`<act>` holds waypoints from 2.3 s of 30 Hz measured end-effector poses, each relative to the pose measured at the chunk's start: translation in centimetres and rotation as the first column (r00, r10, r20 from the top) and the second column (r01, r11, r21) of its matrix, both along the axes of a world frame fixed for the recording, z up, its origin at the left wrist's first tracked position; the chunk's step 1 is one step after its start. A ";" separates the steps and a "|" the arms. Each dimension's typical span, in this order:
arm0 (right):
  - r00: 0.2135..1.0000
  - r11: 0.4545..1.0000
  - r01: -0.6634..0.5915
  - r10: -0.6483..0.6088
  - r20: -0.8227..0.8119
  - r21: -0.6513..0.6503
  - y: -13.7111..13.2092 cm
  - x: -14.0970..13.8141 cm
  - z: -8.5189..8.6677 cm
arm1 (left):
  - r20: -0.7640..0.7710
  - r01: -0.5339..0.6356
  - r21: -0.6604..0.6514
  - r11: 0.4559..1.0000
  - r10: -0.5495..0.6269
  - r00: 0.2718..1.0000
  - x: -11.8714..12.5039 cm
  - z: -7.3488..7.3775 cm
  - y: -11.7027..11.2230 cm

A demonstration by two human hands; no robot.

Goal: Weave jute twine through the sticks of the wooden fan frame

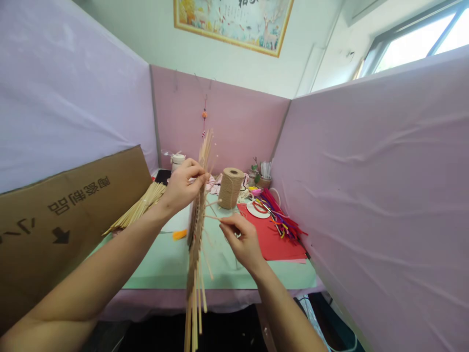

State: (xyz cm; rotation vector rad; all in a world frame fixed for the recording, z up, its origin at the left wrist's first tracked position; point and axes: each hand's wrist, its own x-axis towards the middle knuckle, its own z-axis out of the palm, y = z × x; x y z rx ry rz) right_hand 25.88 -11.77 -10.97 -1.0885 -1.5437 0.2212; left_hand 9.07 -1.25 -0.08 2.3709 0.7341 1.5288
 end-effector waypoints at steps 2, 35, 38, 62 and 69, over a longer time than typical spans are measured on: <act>0.999 1.000 -0.002 0.003 -0.046 0.017 0.5 0.2 0.8 | 0.045 -0.029 -0.029 0.999 0.030 0.999 0.8 0.4 0.5; 0.909 0.958 -0.114 -0.007 -0.417 -0.264 2.2 -2.4 -2.2 | 0.061 -0.123 0.226 0.966 0.112 0.992 -0.7 -10.4 2.2; 0.924 0.961 -0.117 0.013 -0.382 -0.252 2.2 -2.4 -2.4 | -0.058 -0.116 0.159 0.981 0.126 0.990 -0.5 -10.3 1.8; 0.904 0.958 0.253 -0.284 -0.320 -0.135 0.7 -3.3 -1.8 | -0.006 0.012 -0.045 0.999 -0.012 1.000 -0.3 -9.1 1.4; 0.881 0.937 0.347 -0.337 -0.332 -0.032 1.4 -3.0 -0.4 | -0.006 0.023 -0.065 0.998 -0.023 1.000 -0.4 -8.7 1.2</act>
